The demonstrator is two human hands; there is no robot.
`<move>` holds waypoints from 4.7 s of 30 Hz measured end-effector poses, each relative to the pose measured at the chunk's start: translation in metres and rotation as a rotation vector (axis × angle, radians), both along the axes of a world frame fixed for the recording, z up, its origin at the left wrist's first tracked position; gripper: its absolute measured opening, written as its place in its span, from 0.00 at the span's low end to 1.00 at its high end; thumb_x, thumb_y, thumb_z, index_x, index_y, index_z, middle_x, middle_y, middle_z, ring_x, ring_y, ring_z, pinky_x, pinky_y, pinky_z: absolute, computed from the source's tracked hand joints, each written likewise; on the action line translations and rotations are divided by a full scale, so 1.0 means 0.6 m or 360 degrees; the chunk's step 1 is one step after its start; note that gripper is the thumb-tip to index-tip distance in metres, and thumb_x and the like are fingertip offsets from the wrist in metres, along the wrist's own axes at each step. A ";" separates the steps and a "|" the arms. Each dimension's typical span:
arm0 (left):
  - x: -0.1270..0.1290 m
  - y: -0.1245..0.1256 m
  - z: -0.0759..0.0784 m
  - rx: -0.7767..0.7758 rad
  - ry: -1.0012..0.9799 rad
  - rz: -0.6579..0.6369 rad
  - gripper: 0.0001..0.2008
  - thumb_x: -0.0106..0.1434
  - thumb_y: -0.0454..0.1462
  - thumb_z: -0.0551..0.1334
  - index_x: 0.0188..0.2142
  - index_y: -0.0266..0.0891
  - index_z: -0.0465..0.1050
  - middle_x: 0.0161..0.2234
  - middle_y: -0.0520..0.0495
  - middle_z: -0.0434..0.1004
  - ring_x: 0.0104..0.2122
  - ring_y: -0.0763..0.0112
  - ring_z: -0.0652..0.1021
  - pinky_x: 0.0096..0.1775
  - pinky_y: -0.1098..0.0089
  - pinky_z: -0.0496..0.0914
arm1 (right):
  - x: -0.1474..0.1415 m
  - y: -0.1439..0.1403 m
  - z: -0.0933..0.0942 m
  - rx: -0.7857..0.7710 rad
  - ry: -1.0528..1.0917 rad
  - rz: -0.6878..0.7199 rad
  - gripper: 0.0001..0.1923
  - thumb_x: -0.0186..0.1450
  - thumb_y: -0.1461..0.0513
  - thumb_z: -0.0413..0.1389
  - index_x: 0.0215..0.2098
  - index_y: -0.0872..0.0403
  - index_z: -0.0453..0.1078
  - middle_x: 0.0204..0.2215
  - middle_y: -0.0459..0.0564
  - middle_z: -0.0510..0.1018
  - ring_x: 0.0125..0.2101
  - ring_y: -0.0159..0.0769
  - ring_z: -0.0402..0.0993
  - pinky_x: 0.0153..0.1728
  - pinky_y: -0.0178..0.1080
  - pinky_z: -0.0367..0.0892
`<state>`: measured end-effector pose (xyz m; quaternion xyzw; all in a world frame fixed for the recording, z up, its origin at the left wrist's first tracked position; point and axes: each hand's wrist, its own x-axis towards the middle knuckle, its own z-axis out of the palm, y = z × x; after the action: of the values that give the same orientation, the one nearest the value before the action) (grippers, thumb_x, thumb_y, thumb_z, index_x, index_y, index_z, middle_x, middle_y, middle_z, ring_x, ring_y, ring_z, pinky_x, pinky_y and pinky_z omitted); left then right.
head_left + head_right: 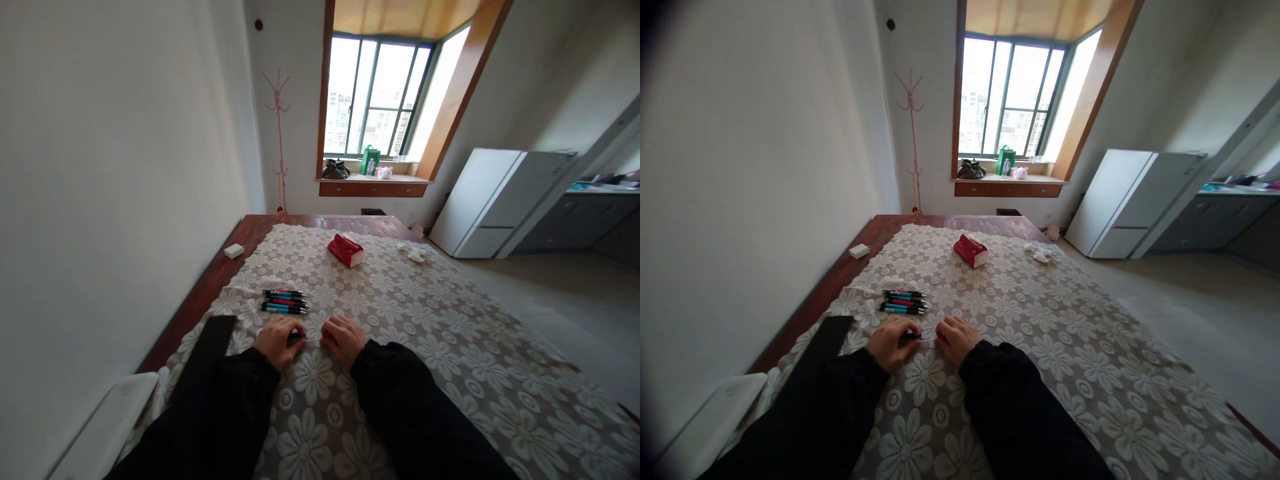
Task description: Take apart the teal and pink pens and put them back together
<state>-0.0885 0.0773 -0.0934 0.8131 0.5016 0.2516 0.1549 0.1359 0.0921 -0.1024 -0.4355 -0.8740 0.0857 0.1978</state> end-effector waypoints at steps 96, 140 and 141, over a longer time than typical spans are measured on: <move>0.001 -0.001 -0.003 0.0035 0.0000 -0.0045 0.11 0.55 0.33 0.61 0.39 0.42 0.72 0.37 0.48 0.77 0.41 0.60 0.74 0.43 0.63 0.68 | -0.013 -0.004 -0.015 0.0285 -0.0102 0.0320 0.02 0.66 0.62 0.54 0.35 0.52 0.67 0.30 0.46 0.75 0.32 0.35 0.69 0.35 0.39 0.54; 0.005 -0.013 0.021 0.0040 0.0037 -0.0116 0.15 0.53 0.36 0.63 0.42 0.42 0.71 0.42 0.46 0.76 0.45 0.58 0.72 0.49 0.60 0.65 | 0.014 -0.008 0.021 0.0159 -0.0038 0.0307 0.04 0.61 0.62 0.58 0.34 0.53 0.68 0.32 0.48 0.74 0.35 0.37 0.67 0.36 0.40 0.57; 0.005 -0.013 0.022 0.0034 0.0034 -0.0117 0.15 0.53 0.36 0.64 0.42 0.42 0.71 0.42 0.46 0.76 0.45 0.58 0.72 0.49 0.60 0.65 | 0.014 -0.008 0.020 0.0159 -0.0037 0.0304 0.04 0.61 0.61 0.58 0.35 0.52 0.68 0.32 0.48 0.74 0.35 0.37 0.66 0.36 0.40 0.57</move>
<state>-0.0853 0.0693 -0.0802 0.8352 0.4704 0.2423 0.1501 0.1443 0.0873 -0.0906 -0.3408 -0.9170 0.0553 0.2000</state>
